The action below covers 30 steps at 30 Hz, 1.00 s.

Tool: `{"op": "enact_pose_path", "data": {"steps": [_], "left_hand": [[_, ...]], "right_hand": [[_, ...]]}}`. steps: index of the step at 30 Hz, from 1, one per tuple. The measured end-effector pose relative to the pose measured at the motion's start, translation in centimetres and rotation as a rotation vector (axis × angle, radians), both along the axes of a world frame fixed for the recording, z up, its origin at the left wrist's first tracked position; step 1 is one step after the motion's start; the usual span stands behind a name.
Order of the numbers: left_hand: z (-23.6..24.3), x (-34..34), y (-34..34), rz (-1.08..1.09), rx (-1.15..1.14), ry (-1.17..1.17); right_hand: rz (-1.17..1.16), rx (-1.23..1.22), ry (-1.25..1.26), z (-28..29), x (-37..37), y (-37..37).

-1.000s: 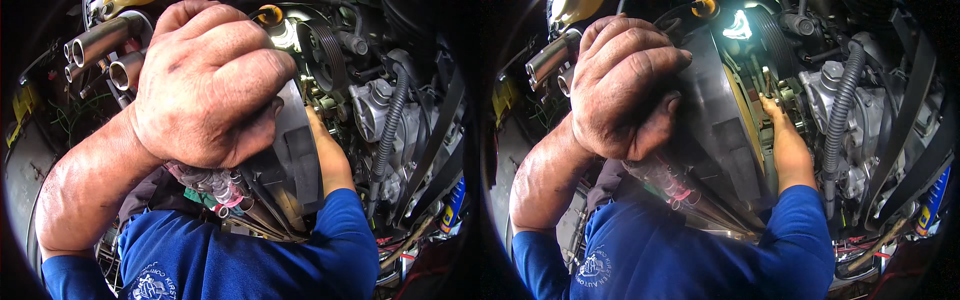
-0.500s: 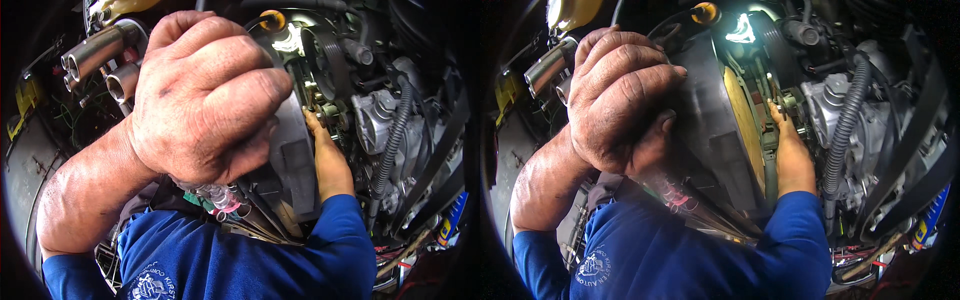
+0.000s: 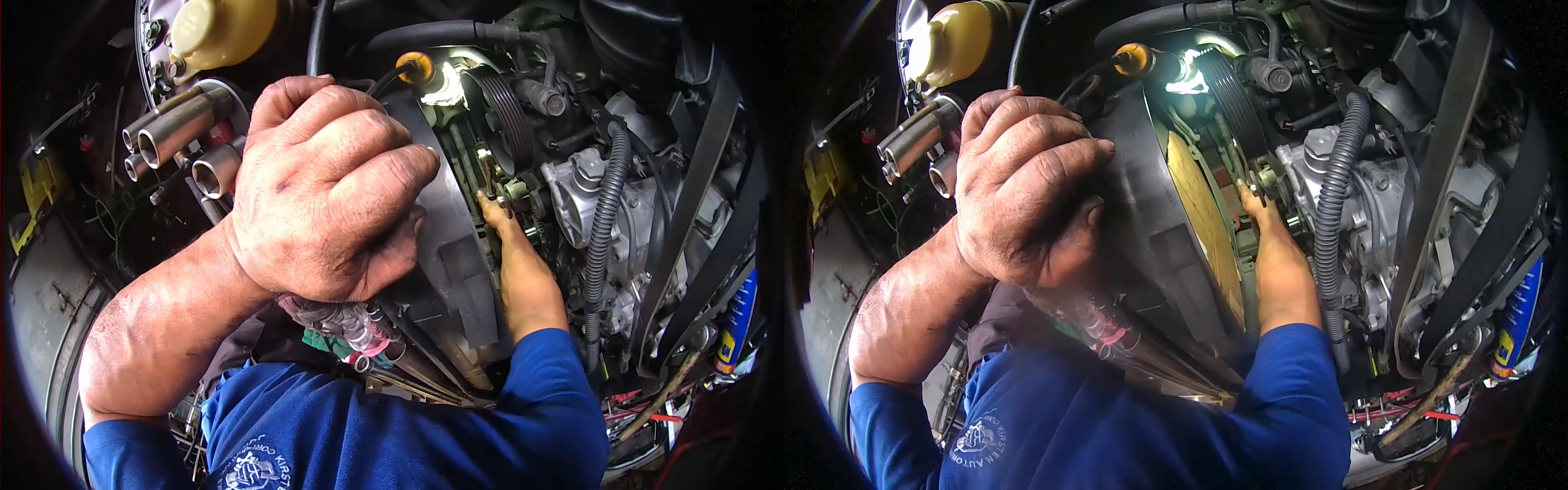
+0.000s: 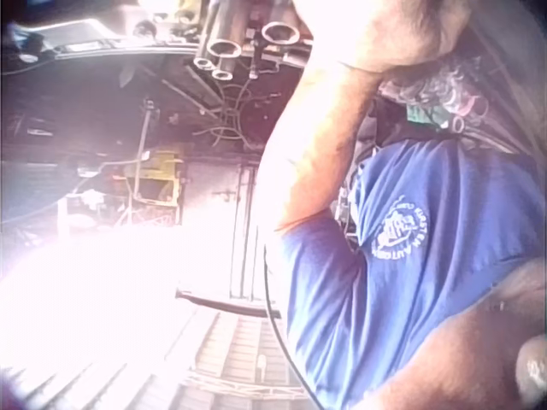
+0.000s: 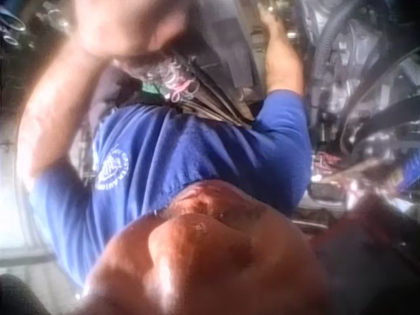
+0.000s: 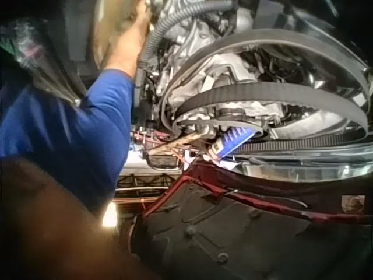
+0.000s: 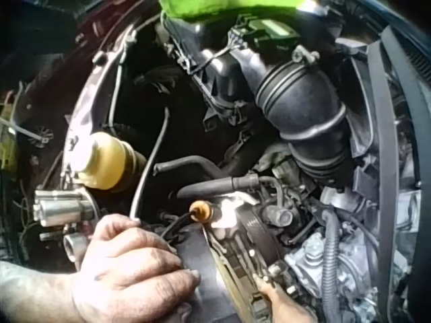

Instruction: The person wipes sockets with a cloth and attaches them to a ratchet wrench, then reaches into the car engine compartment to loosen and tighten bolts using the wrench and by hand.

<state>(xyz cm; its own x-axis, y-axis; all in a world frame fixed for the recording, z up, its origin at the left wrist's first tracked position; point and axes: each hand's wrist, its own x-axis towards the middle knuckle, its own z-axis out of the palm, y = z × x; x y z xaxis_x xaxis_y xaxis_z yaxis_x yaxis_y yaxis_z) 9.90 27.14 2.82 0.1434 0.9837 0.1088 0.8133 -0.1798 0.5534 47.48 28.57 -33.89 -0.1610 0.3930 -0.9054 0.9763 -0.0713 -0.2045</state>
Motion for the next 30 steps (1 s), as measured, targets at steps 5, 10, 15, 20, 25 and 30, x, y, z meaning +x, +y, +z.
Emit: {"op": "enact_pose_path", "data": {"steps": [5, 10, 15, 20, 25, 30], "left_hand": [[-0.2, 0.1, 0.4, 0.047, 0.016, -0.016], [0.1, 0.4, 0.4, 0.069, -0.048, -0.037], [0.3, 0.1, 1.1, 0.013, -0.041, -0.125], [0.7, 0.0, 0.2, 0.048, -0.125, -0.008], [0.7, 0.2, 0.2, 0.044, -0.141, -0.016], [0.3, 0.6, 0.9, 0.008, -0.097, -0.058]], "right_hand": [[0.065, 0.01, -0.144, 1.4, -0.7, 0.1], [0.193, -0.048, -0.13, -0.3, 0.6, 0.3], [0.678, -0.192, -0.143, -2.3, 6.6, 2.2], [0.221, -0.29, -0.271, -0.4, -0.3, 0.9], [0.306, -0.233, -0.29, 1.7, -1.9, 1.5], [0.949, -0.104, -0.164, 1.8, 0.8, 0.7]]}}
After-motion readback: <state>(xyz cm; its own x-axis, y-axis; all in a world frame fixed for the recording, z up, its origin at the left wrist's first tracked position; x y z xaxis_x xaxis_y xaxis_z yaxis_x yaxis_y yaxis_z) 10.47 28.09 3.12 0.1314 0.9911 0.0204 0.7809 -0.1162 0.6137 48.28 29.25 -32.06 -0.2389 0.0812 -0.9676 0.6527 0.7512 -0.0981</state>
